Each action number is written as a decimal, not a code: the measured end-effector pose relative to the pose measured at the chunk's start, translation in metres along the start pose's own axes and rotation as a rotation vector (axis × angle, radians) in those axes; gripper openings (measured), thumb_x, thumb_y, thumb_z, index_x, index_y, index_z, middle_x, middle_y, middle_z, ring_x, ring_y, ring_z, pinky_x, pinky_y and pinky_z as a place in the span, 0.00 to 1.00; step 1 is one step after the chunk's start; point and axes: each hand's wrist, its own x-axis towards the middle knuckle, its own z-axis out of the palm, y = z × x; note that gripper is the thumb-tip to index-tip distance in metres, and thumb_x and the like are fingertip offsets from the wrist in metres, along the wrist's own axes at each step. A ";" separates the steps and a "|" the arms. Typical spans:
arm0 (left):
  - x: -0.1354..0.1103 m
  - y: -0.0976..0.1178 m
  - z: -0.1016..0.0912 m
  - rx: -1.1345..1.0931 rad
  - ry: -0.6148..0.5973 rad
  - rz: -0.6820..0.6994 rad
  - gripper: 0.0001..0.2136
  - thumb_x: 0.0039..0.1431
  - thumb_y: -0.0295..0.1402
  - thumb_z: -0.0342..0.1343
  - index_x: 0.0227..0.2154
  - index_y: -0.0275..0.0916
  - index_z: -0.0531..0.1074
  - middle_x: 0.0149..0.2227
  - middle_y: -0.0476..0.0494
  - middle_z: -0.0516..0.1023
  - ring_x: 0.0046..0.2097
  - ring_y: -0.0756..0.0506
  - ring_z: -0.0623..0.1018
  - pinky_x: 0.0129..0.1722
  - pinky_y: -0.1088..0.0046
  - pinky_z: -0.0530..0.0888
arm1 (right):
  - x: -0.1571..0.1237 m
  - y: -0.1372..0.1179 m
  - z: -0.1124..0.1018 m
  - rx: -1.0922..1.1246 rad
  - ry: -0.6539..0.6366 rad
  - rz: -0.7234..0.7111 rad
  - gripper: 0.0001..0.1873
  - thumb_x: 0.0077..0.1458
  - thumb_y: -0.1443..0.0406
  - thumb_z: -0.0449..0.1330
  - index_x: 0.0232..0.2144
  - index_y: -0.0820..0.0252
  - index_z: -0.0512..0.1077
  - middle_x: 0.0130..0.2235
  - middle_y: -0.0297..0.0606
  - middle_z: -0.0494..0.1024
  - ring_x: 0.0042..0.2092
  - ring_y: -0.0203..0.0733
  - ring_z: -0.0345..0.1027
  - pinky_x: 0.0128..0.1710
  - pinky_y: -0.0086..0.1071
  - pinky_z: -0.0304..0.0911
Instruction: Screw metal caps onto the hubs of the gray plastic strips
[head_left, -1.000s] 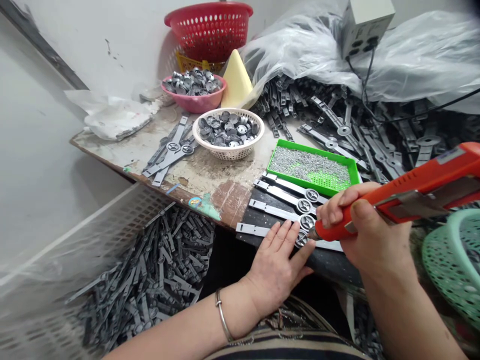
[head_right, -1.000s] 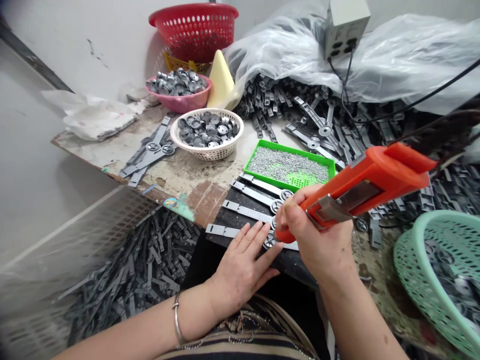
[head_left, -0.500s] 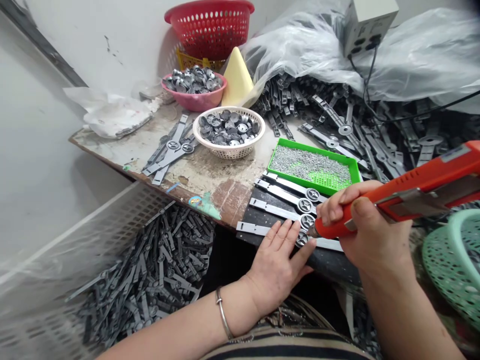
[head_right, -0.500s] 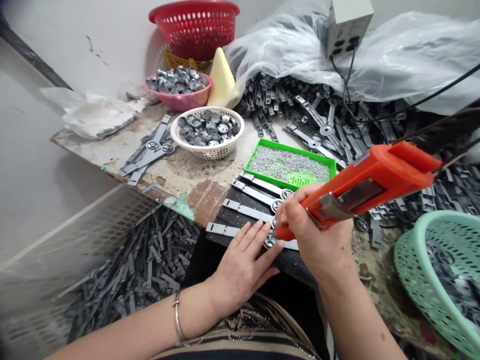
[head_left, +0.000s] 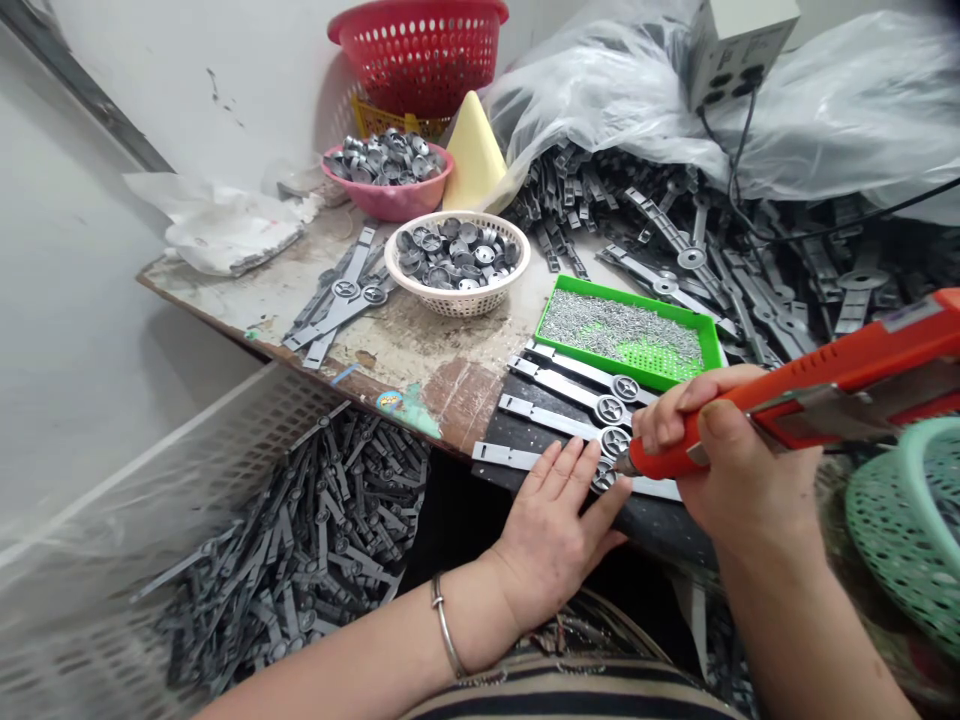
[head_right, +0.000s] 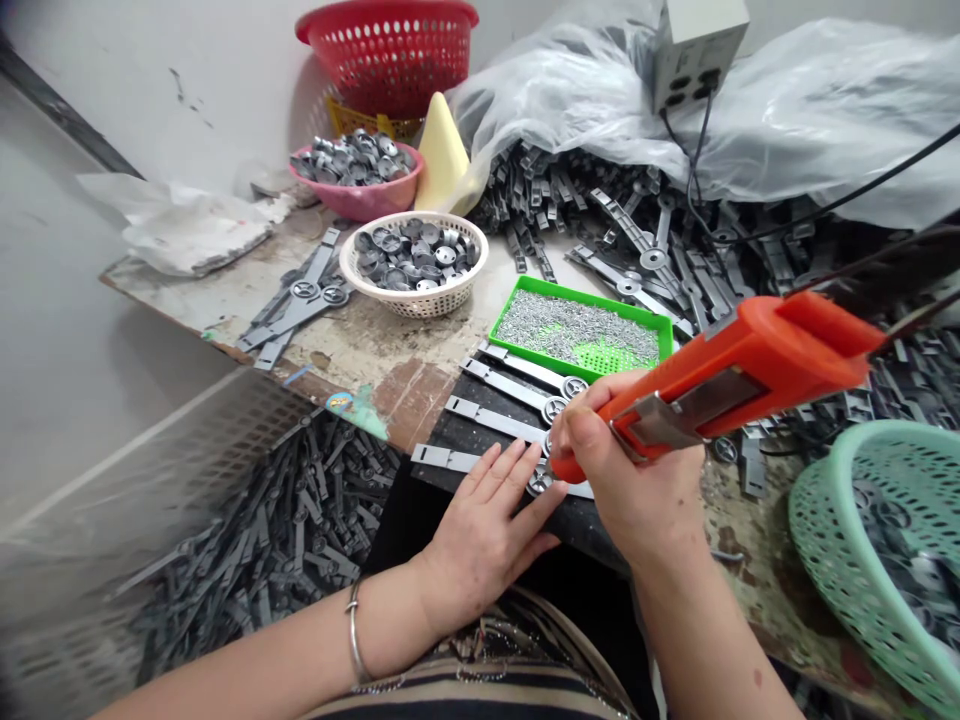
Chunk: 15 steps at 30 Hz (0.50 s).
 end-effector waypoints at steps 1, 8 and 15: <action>0.000 0.000 0.000 -0.002 0.001 0.000 0.19 0.63 0.41 0.51 0.54 0.39 0.65 0.60 0.31 0.63 0.64 0.36 0.57 0.59 0.50 0.60 | 0.000 0.000 0.001 0.011 -0.002 0.002 0.10 0.50 0.57 0.64 0.29 0.56 0.69 0.21 0.30 0.69 0.23 0.36 0.63 0.25 0.35 0.64; 0.000 0.000 0.003 0.007 0.039 0.002 0.17 0.63 0.39 0.51 0.53 0.40 0.67 0.59 0.32 0.64 0.63 0.37 0.60 0.59 0.51 0.61 | -0.004 0.004 0.008 0.009 0.050 -0.021 0.10 0.50 0.58 0.64 0.28 0.55 0.67 0.20 0.29 0.68 0.22 0.35 0.62 0.24 0.34 0.64; -0.001 -0.002 0.005 0.035 0.064 0.023 0.15 0.64 0.31 0.50 0.53 0.40 0.67 0.60 0.32 0.63 0.63 0.37 0.60 0.59 0.53 0.62 | -0.004 0.004 0.017 0.009 0.100 -0.042 0.09 0.51 0.60 0.63 0.26 0.55 0.67 0.19 0.29 0.67 0.19 0.35 0.61 0.19 0.33 0.60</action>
